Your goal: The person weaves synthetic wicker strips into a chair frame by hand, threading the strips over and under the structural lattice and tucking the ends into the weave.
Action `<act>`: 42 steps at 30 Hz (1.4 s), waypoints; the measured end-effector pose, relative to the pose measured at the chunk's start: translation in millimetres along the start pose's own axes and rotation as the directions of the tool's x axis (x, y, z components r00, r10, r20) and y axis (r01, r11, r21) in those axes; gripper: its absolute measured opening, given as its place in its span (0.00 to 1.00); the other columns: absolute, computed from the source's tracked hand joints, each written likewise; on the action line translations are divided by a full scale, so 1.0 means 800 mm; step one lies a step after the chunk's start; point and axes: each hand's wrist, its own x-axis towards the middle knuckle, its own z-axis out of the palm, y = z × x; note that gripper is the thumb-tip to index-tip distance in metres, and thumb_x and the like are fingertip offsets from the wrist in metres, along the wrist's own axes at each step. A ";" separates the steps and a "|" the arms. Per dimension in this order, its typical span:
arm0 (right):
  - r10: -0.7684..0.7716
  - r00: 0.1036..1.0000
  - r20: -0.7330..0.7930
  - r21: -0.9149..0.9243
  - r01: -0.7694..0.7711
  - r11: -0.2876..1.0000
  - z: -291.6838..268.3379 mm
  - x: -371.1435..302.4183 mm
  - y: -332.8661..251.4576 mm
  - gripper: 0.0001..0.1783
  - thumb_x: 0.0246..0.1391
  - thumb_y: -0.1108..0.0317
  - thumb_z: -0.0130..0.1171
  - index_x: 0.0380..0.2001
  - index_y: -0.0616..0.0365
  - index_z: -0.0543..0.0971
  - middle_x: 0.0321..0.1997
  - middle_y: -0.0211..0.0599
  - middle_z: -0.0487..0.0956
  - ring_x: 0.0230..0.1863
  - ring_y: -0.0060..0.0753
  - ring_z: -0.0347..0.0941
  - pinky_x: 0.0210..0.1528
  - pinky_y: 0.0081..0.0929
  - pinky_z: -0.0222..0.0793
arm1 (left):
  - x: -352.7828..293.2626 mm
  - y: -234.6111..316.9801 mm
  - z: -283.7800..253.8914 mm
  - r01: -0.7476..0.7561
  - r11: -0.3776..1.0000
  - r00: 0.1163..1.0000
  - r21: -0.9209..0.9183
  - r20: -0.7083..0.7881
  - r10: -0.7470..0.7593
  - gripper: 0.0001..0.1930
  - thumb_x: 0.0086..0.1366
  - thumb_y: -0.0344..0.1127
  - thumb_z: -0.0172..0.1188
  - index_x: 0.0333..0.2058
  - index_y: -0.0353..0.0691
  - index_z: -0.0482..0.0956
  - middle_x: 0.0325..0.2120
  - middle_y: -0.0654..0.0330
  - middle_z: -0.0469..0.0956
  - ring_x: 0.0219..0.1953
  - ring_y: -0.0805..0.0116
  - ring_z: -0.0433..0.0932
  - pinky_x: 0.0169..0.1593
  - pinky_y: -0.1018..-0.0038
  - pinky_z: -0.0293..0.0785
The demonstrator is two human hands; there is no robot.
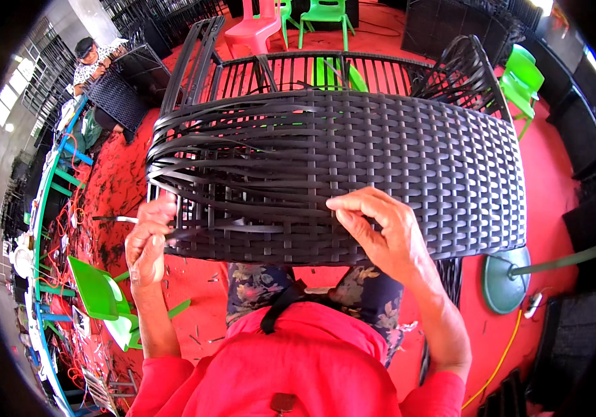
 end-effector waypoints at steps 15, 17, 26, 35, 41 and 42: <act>-0.361 0.922 0.141 -0.483 0.382 0.788 0.081 -0.004 -0.026 0.22 0.39 0.63 0.67 0.41 0.56 0.81 0.45 0.30 0.75 0.44 0.35 0.69 0.45 0.35 0.65 | -0.027 0.020 0.004 -0.088 0.975 0.996 0.204 0.017 0.086 0.14 0.50 0.31 0.72 0.36 0.35 0.80 0.46 0.50 0.75 0.53 0.57 0.73 0.56 0.65 0.69; -0.353 0.923 0.154 -0.525 0.379 0.762 0.088 -0.002 -0.027 0.22 0.37 0.63 0.68 0.40 0.57 0.81 0.44 0.29 0.75 0.45 0.35 0.69 0.44 0.35 0.64 | -0.033 0.019 -0.009 -0.103 0.973 0.982 0.206 -0.132 0.131 0.11 0.53 0.26 0.69 0.37 0.35 0.80 0.41 0.52 0.78 0.44 0.65 0.77 0.46 0.73 0.72; -0.372 0.915 0.157 -0.567 0.392 0.724 0.090 -0.012 -0.018 0.18 0.44 0.61 0.66 0.39 0.56 0.82 0.45 0.29 0.75 0.45 0.36 0.68 0.47 0.36 0.63 | -0.061 -0.040 -0.070 0.310 0.823 0.850 0.475 -0.526 -0.016 0.13 0.63 0.40 0.62 0.34 0.34 0.82 0.30 0.60 0.75 0.31 0.72 0.71 0.34 0.74 0.67; -0.351 0.923 0.157 -0.574 0.375 0.728 0.091 -0.011 -0.018 0.17 0.45 0.63 0.65 0.39 0.57 0.81 0.45 0.29 0.75 0.46 0.37 0.68 0.47 0.36 0.63 | -0.022 -0.041 -0.079 0.260 0.591 0.823 0.764 -0.495 0.279 0.14 0.65 0.43 0.59 0.35 0.36 0.82 0.34 0.60 0.75 0.34 0.71 0.73 0.36 0.74 0.67; -0.371 0.916 0.154 -0.568 0.389 0.725 0.091 -0.014 -0.016 0.16 0.44 0.64 0.65 0.39 0.57 0.82 0.45 0.29 0.75 0.45 0.37 0.68 0.47 0.37 0.63 | -0.026 -0.038 -0.070 0.198 0.584 0.865 0.788 -0.420 0.273 0.13 0.60 0.44 0.64 0.38 0.42 0.84 0.39 0.60 0.76 0.47 0.60 0.72 0.52 0.63 0.64; -0.369 0.917 0.151 -0.571 0.385 0.725 0.091 -0.015 -0.016 0.16 0.44 0.64 0.65 0.39 0.57 0.82 0.45 0.30 0.75 0.45 0.37 0.68 0.47 0.37 0.63 | -0.026 -0.036 -0.068 0.170 0.542 0.901 0.823 -0.353 0.252 0.14 0.59 0.45 0.64 0.41 0.45 0.83 0.41 0.61 0.75 0.51 0.60 0.70 0.57 0.60 0.60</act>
